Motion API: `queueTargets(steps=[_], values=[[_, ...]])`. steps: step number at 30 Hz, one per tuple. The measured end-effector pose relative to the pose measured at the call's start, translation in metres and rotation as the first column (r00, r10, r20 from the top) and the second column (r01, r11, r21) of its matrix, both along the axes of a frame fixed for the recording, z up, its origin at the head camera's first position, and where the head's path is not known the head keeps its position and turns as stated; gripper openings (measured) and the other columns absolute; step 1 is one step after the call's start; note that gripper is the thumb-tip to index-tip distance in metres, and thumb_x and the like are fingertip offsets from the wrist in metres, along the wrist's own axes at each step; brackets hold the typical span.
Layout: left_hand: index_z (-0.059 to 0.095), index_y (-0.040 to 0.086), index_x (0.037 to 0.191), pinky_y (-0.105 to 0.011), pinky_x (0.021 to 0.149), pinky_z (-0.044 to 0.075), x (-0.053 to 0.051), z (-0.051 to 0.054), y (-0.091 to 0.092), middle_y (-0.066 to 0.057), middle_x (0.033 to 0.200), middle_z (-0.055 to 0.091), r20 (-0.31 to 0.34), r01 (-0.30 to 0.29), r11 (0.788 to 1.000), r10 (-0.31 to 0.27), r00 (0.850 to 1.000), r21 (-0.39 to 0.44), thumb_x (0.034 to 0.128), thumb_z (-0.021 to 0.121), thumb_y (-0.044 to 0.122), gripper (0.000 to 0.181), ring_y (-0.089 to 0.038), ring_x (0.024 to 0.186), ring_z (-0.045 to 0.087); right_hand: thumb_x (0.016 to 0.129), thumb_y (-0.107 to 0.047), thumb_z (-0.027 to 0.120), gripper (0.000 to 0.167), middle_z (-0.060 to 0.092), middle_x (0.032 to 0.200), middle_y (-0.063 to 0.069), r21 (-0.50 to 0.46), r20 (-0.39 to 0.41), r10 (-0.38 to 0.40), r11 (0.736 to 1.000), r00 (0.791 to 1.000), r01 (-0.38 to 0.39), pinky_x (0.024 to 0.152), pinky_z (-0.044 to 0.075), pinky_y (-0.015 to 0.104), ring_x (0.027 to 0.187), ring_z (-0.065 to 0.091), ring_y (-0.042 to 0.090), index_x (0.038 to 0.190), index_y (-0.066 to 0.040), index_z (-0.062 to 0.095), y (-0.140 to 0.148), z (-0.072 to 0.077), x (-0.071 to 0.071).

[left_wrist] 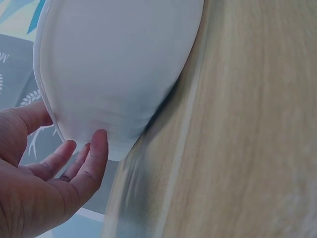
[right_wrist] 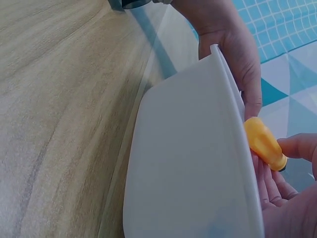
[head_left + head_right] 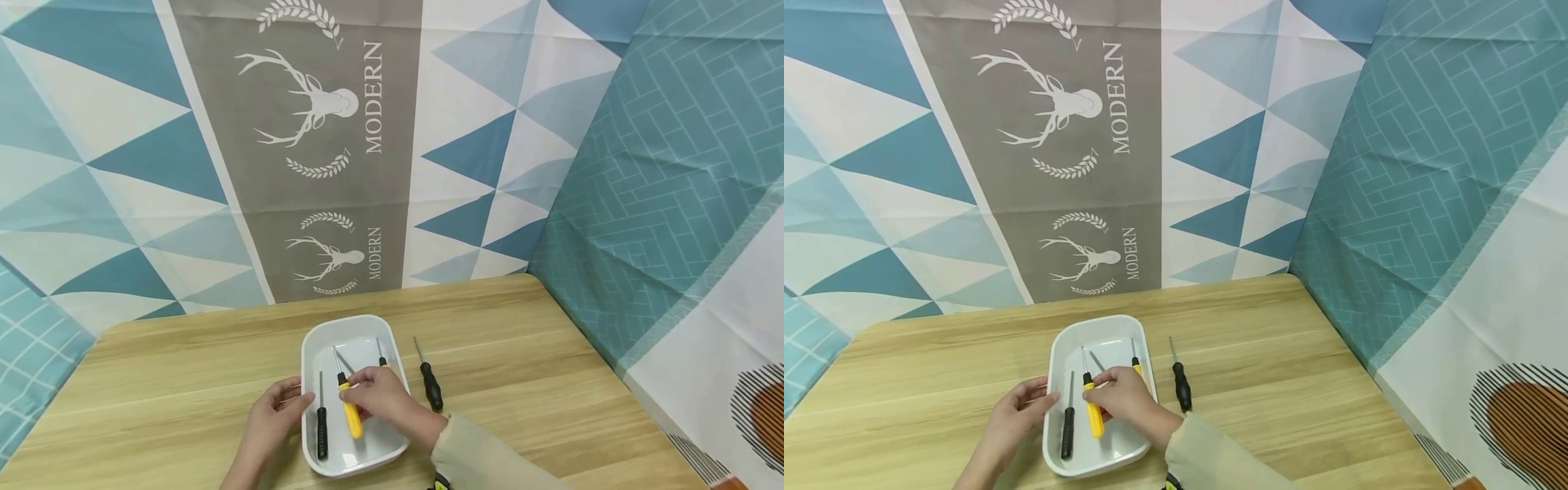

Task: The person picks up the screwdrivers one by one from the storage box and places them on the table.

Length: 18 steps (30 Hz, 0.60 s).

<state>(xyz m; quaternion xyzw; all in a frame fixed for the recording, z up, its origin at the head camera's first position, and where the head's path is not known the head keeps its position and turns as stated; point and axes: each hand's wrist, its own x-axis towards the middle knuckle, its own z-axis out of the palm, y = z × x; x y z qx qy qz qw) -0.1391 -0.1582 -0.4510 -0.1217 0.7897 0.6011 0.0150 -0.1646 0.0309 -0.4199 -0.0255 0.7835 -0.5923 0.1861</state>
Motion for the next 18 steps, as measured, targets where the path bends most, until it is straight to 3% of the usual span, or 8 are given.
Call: queueTargets(steps=[18], values=[[0.049,0.000,0.129,-0.026,0.077,0.058,0.0007,-0.0006,0.0001,-0.023,0.122,0.057,-0.003,0.000,1.000,0.000,1.000,0.014,0.0856,0.067,0.021,0.051,-0.025,0.105,0.061,0.081,-0.016,0.071,0.025,0.068,0.081,0.005,-0.023,0.021,-0.012,1.000,1.000,0.012,0.055,0.057,0.027,0.064,0.060,0.013,0.100,-0.002,0.063,0.0050,0.0049,-0.0005]])
